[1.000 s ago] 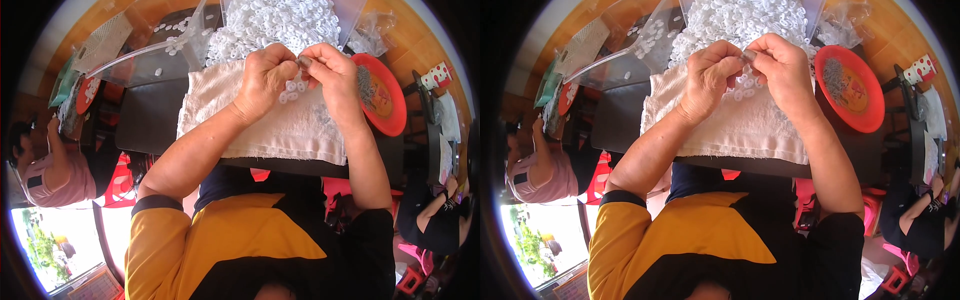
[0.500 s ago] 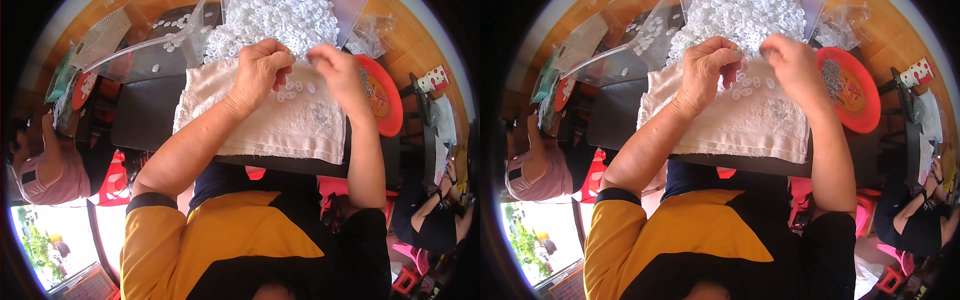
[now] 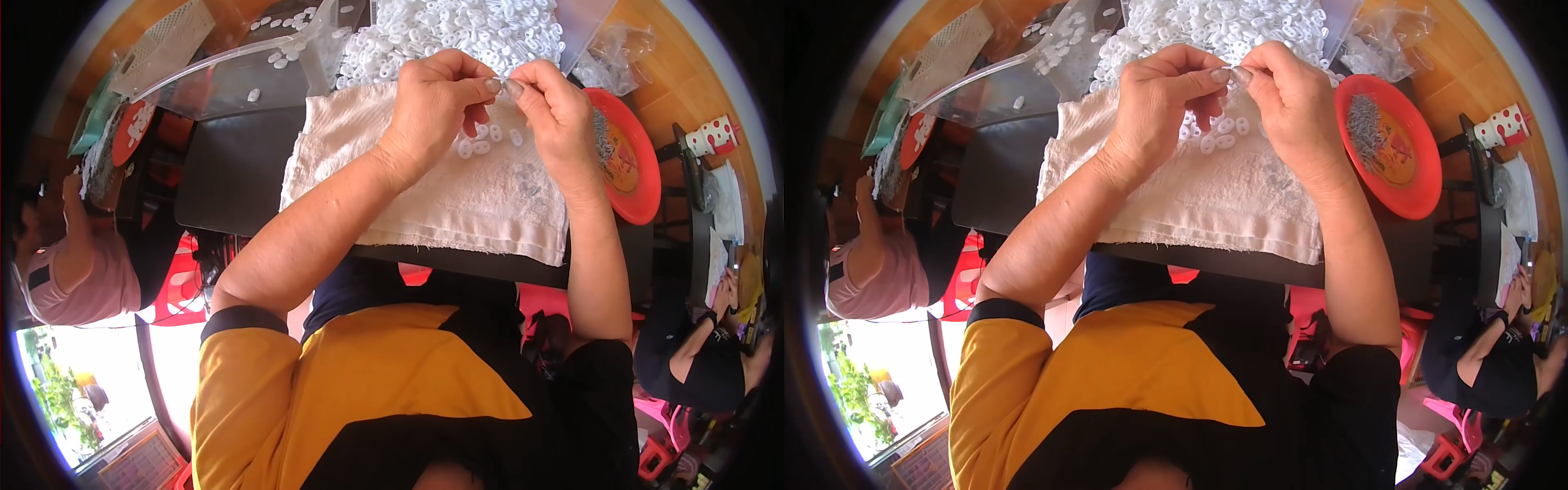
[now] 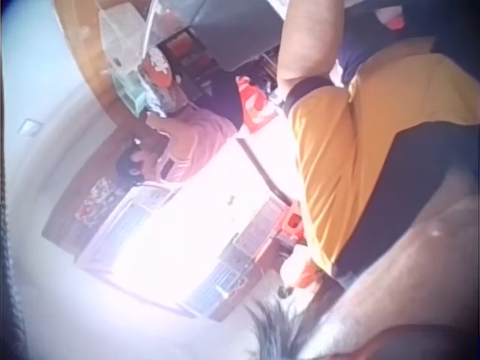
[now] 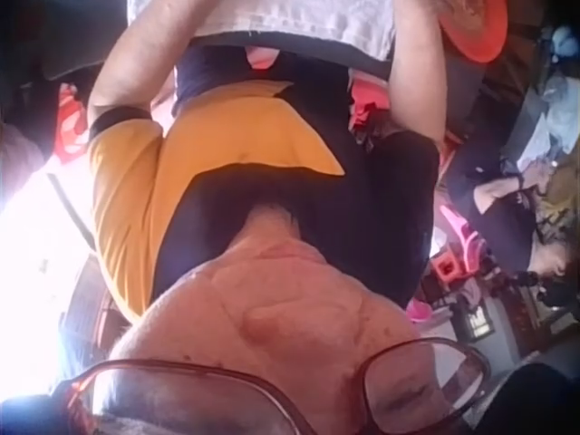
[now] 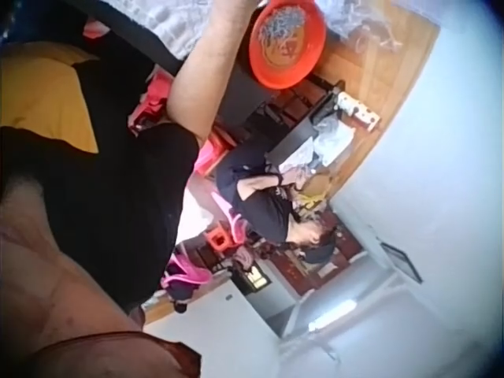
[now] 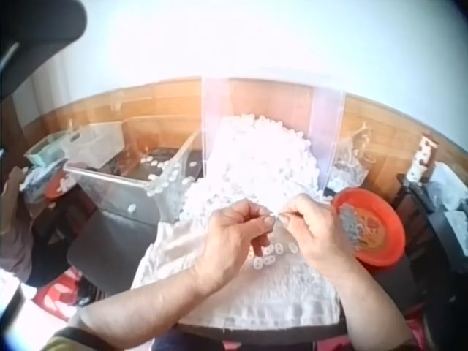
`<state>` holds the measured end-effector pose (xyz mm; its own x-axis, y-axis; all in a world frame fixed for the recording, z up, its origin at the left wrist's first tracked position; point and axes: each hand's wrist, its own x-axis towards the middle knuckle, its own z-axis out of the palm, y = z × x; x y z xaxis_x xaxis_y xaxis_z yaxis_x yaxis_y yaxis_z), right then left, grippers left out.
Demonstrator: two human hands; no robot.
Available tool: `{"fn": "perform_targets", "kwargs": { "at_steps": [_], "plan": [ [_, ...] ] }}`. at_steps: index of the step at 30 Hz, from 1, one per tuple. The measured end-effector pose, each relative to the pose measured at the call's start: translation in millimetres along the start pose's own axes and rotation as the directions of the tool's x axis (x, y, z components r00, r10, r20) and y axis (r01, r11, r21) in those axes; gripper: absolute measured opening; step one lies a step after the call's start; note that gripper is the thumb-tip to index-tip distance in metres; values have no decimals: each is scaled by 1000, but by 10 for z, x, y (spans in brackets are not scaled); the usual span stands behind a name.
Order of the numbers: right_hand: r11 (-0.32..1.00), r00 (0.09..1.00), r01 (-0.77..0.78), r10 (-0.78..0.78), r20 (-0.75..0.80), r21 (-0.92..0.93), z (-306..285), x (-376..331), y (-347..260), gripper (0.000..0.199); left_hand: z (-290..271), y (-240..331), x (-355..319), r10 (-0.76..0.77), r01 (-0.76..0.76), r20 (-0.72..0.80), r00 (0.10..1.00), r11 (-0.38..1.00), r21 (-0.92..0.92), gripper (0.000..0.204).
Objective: Inspecting small white plastic components by hand on a workstation towel.
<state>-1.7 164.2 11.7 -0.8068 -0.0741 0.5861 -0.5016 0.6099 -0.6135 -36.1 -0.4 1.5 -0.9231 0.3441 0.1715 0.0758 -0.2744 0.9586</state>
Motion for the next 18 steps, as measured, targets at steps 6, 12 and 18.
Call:
{"fn": "perform_targets", "kwargs": {
  "at_steps": [6,12,18],
  "plan": [
    [993,990,-90,97,-103,73,201,-81,-119,8,31,31,-60,-84,78,-44,996,989,-123,6],
    [972,976,-166,186,-113,169,296,-82,-71,11,-16,3,-10,-155,132,-91,984,967,-219,7],
    [995,993,73,-79,-88,-67,98,9,-87,13,-46,15,16,-178,148,-109,978,959,-244,6]
  ]
}}
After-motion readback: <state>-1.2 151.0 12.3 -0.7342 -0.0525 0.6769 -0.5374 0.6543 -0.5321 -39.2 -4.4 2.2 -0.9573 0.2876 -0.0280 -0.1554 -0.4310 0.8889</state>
